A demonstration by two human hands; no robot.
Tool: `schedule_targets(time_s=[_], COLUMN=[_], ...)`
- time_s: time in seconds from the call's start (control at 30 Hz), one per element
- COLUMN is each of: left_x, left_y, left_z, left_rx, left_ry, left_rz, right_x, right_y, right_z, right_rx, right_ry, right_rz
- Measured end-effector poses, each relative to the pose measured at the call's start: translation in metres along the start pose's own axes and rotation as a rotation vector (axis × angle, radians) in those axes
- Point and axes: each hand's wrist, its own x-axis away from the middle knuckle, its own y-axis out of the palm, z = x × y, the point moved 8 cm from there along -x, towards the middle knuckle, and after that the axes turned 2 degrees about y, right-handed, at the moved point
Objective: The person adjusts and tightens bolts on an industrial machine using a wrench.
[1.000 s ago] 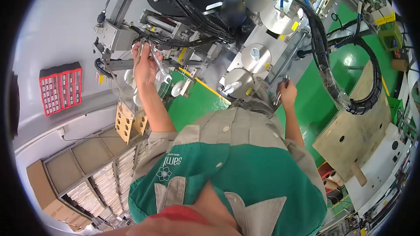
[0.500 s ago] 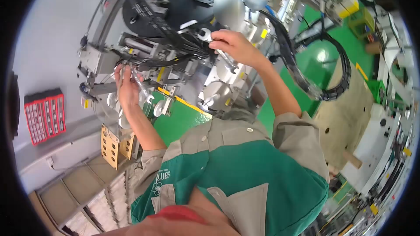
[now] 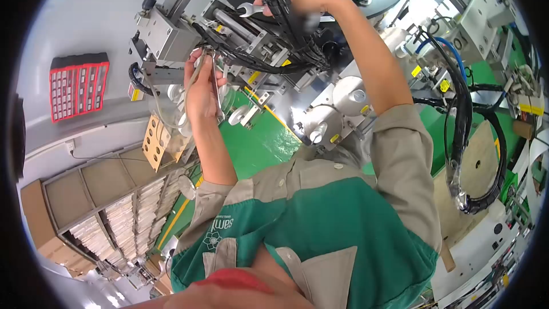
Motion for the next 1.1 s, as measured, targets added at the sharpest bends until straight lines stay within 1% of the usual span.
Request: schedule_targets(time_s=[0.07, 0.1, 0.17, 0.2, 0.27, 0.3, 0.33, 0.37, 0.4, 0.43, 0.5, 0.53, 0.6, 0.63, 0.7, 0.73, 0.77, 0.8, 0.87, 0.97, 1.0, 1.1], left_x=[0.004, 0.005, 0.012, 0.016, 0.025, 0.031, 0.036, 0.045, 0.047, 0.049, 0.042, 0.04, 0.026, 0.019, 0.01, 0.007, 0.005, 0.002, -0.005, -0.006, -0.004, -0.008], left_y=[0.0, 0.001, 0.002, 0.004, 0.007, 0.007, 0.009, 0.01, 0.006, 0.003, -0.003, -0.005, -0.005, -0.005, -0.003, -0.003, -0.002, -0.004, -0.006, -0.008, -0.007, -0.012], left_z=[-0.002, -0.002, -0.006, -0.009, -0.014, -0.02, -0.025, -0.032, -0.044, -0.054, -0.054, -0.047, -0.042, -0.04, -0.039, -0.039, -0.037, -0.04, -0.04, -0.038, -0.036, -0.041], left_rx=[0.01, 0.028, 0.053, 0.065, 0.062, 0.003, -0.056, -0.047, 0.012, 0.078, 0.164, -0.012, -0.011, 0.037, 0.032, 0.015, -0.119, -0.112, -0.27, -0.411, -0.393, -0.408], left_ry=[0.017, 0.039, 0.104, 0.11, 0.147, 0.157, 0.169, 0.159, 0.093, 0.026, 0.063, 0.083, 0.146, 0.162, 0.151, 0.149, 0.111, 0.106, 0.172, 0.206, 0.198, 0.182], left_rz=[-0.005, -0.029, 0.028, 0.045, 0.106, 0.09, 0.074, 0.16, 0.128, 0.105, 0.134, 0.218, 0.22, 0.231, 0.303, 0.322, 0.297, 0.3, 0.278, 0.26, 0.286, 0.278], right_x=[-0.002, -0.005, -0.002, -0.003, 0.0, 0.002, 0.003, 0.003, 0.004, 0.004, -0.004, 0.001, -0.002, -0.001, -0.002, -0.002, -0.008, -0.014, -0.018, -0.024, -0.025, -0.029], right_y=[0.007, 0.01, 0.011, 0.012, 0.008, 0.007, 0.001, -0.005, -0.011, -0.02, -0.036, -0.04, -0.047, -0.043, -0.034, -0.032, -0.027, -0.021, -0.013, -0.009, -0.009, -0.008], right_z=[-0.001, -0.003, 0.006, 0.011, 0.009, 0.007, 0.007, 0.007, 0.004, 0.003, 0.008, 0.005, 0.015, -0.006, -0.01, -0.013, -0.008, -0.006, -0.004, 0.011, 0.015, 0.023], right_rx=[-0.018, -0.067, -0.154, -0.201, -0.1, -0.106, -0.021, 0.064, 0.031, -0.392, -0.313, -0.372, -0.293, -0.277, -0.359, -0.229, -0.285, -0.342, -0.385, -0.405, -0.418, -0.446], right_ry=[0.044, 0.005, 0.093, 0.102, 0.038, 0.043, 0.013, -0.019, 0.021, 0.0, -0.067, -0.098, 0.077, -0.144, -0.06, -0.01, -0.018, -0.025, -0.013, -0.008, -0.011, 0.012], right_rz=[-0.115, -0.129, -0.136, -0.104, -0.101, -0.076, -0.017, 0.041, 0.054, 0.09, 0.17, 0.214, 0.279, 0.283, 0.319, 0.313, 0.288, 0.262, 0.259, 0.257, 0.256, 0.258])
